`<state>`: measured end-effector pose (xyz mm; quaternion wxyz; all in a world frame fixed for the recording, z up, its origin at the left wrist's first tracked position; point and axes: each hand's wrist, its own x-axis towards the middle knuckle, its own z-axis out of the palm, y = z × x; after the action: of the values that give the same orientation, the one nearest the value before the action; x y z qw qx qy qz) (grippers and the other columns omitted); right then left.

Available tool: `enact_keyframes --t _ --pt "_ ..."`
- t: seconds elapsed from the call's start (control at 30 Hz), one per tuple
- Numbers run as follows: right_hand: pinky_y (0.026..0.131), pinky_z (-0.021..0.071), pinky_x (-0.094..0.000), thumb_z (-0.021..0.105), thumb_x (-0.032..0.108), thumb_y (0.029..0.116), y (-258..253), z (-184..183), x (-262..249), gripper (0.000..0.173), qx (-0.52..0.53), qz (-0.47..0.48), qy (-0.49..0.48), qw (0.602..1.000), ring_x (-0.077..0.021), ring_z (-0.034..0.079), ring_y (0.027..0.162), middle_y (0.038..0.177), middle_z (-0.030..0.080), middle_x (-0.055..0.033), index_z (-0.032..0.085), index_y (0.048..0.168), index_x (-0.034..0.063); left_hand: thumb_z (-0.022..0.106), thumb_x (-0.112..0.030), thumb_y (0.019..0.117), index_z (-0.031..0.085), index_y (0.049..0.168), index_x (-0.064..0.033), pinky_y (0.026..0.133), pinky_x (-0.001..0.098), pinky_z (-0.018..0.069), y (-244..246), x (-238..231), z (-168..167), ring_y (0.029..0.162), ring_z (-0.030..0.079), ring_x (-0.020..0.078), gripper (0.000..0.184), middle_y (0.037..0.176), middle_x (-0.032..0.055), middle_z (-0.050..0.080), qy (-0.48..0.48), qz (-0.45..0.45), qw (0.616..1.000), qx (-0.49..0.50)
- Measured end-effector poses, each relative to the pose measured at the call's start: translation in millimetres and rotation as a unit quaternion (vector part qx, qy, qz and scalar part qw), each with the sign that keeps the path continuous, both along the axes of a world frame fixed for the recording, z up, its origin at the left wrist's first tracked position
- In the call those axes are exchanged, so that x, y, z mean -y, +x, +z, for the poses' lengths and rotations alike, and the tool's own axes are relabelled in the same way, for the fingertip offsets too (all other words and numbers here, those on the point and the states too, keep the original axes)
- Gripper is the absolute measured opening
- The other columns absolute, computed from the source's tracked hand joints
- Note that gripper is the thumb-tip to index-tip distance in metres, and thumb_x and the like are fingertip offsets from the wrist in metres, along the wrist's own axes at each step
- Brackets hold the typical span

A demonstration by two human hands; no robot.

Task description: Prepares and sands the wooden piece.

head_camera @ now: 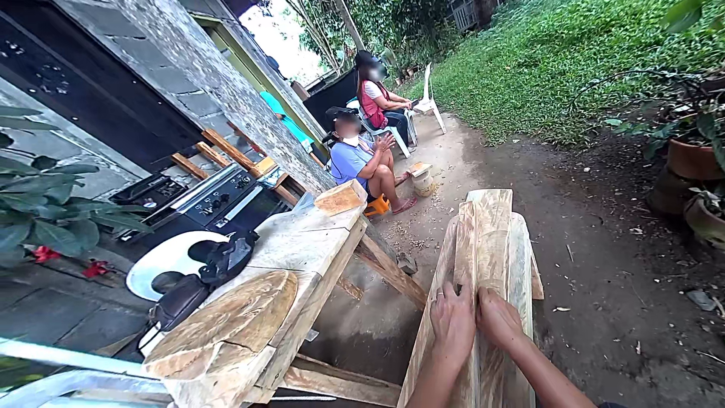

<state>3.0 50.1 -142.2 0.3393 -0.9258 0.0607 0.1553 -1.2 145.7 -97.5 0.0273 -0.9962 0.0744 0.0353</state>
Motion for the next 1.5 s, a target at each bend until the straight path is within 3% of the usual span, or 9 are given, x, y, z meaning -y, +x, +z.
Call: enact_keyframes --t 0.13,0.5,0.73,0.87,1.0,1.1,1.27,1.5 --pt "0.096 0.0538 -0.0507 0.05 0.019 0.1037 -0.2 0.9 -1.2 0.038 -0.004 0.0 -0.005 1.0 -0.0348 0.065 0.121 0.136 0.06 -0.0194 0.054 0.137 0.0012 0.047 -0.018 0.1047 0.067 0.132 -0.0195 0.09 0.0458 0.0558 -7.7 -6.5 -3.3 0.115 0.065 0.0352 0.034 0.131 0.0207 0.061 -0.005 -0.004 1.0 0.012" --pt "0.095 0.0543 -0.0505 0.049 0.018 0.104 -1.7 -2.6 -0.6 0.036 -0.001 -0.005 -0.002 1.0 -0.0349 0.066 0.119 0.136 0.06 -0.0195 0.054 0.136 0.0013 0.044 -0.017 0.1057 0.061 0.142 -0.0199 0.096 0.048 0.0533 23.9 8.5 0.4 0.123 0.061 0.0358 0.04 0.139 0.02 0.058 -0.016 -0.009 1.0 -0.014" --pt "0.093 0.0547 -0.0506 0.048 0.016 0.1038 -1.5 1.1 -0.5 0.037 -0.006 0.001 -0.007 1.0 -0.0354 0.066 0.117 0.136 0.059 -0.0202 0.052 0.138 0.0012 0.044 -0.014 0.1057 0.056 0.148 -0.0236 0.098 0.0531 0.0518 100.8 35.0 8.8 0.125 0.06 0.0376 0.045 0.145 0.0214 0.054 -0.033 -0.021 0.999 -0.016" --pt "0.094 0.0544 -0.0509 0.048 0.017 0.1042 -0.8 1.4 0.1 0.036 -0.006 0.003 -0.004 1.0 -0.035 0.066 0.118 0.135 0.06 -0.0198 0.053 0.136 0.0016 0.05 -0.015 0.1045 0.064 0.137 -0.0195 0.095 0.0592 0.0515 155.5 50.0 9.5 0.123 0.06 0.0419 0.035 0.142 0.0228 0.056 -0.055 -0.028 0.998 0.0" --pt "0.095 0.0539 -0.0511 0.047 0.016 0.1041 1.7 -1.6 2.8 0.033 0.003 0.004 0.012 1.0 -0.0336 0.066 0.118 0.132 0.062 -0.0186 0.055 0.132 0.0024 0.052 -0.015 0.1047 0.066 0.134 -0.0183 0.094 0.062 0.0512 182.8 63.2 14.1 0.127 0.057 0.0431 0.033 0.14 0.0232 0.057 -0.042 -0.034 0.998 0.01" --pt "0.095 0.0538 -0.0507 0.048 0.016 0.1036 3.0 -1.6 4.9 0.032 0.003 0.009 0.015 1.0 -0.0333 0.066 0.118 0.132 0.062 -0.0183 0.055 0.132 0.0025 0.053 -0.016 0.104 0.067 0.13 -0.0172 0.09 0.0616 0.0523 188.1 67.7 13.8 0.124 0.059 0.0432 0.03 0.137 0.0239 0.059 -0.035 -0.032 0.999 0.017" --pt "0.096 0.0536 -0.0504 0.048 0.016 0.1037 3.2 -0.1 5.8 0.033 0.0 0.012 0.023 1.0 -0.0341 0.065 0.12 0.132 0.061 -0.019 0.055 0.133 0.0021 0.053 -0.018 0.1048 0.065 0.133 -0.0179 0.092 0.0607 0.0525 189.7 67.7 11.1 0.124 0.059 0.0435 0.031 0.144 0.023 0.054 -0.029 -0.035 0.999 0.02" --pt "0.098 0.0531 -0.05 0.049 0.018 0.1038 0.9 -0.3 8.0 0.035 0.002 0.023 0.035 0.999 -0.0341 0.064 0.122 0.135 0.06 -0.0198 0.056 0.134 0.0011 0.044 -0.014 0.1065 0.055 0.149 -0.0259 0.101 0.0539 0.0513 167.3 64.5 11.3 0.129 0.057 0.0395 0.045 0.152 0.0217 0.048 0.014 -0.027 1.0 0.001"
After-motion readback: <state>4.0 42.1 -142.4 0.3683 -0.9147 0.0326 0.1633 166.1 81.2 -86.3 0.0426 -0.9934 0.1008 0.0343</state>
